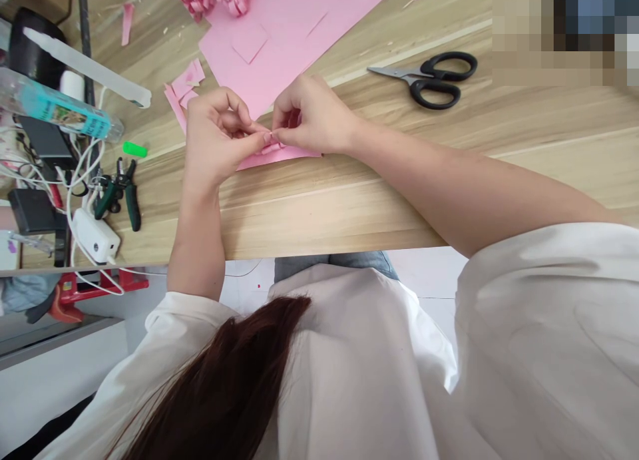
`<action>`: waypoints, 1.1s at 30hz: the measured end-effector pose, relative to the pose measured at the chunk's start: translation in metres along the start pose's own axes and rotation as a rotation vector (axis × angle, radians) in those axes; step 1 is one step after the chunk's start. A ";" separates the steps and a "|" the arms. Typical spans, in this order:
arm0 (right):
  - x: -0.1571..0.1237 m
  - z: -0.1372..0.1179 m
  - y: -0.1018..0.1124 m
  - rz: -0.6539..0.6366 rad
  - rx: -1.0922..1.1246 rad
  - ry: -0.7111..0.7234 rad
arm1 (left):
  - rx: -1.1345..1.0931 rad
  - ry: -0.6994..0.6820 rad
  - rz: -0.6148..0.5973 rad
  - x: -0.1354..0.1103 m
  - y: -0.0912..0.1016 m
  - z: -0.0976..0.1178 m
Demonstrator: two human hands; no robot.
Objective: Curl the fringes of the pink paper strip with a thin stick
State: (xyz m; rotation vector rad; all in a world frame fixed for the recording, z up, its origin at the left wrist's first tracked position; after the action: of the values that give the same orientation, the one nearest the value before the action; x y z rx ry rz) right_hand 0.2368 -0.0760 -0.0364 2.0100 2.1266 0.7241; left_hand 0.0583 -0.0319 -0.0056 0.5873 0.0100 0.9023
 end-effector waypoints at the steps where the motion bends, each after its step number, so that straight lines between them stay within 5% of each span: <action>1: 0.000 -0.001 0.000 -0.004 0.000 0.005 | -0.013 0.002 0.002 0.000 0.000 0.000; 33: -0.002 -0.002 -0.002 -0.020 0.061 -0.011 | 0.002 -0.085 -0.049 0.004 0.000 -0.002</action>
State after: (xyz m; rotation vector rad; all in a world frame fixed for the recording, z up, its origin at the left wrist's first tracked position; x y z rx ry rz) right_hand 0.2342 -0.0782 -0.0356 2.0151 2.1848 0.6521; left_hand 0.0601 -0.0278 -0.0058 0.6249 -0.0511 0.8290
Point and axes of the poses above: each hand's wrist, its own x-axis towards the middle knuckle, its own y-axis out of the back of the hand, z = x × y, the point moved 2 cm from there along x, towards the middle knuckle, and after that the axes turned 7 degrees about -y, right-handed, at the moved point
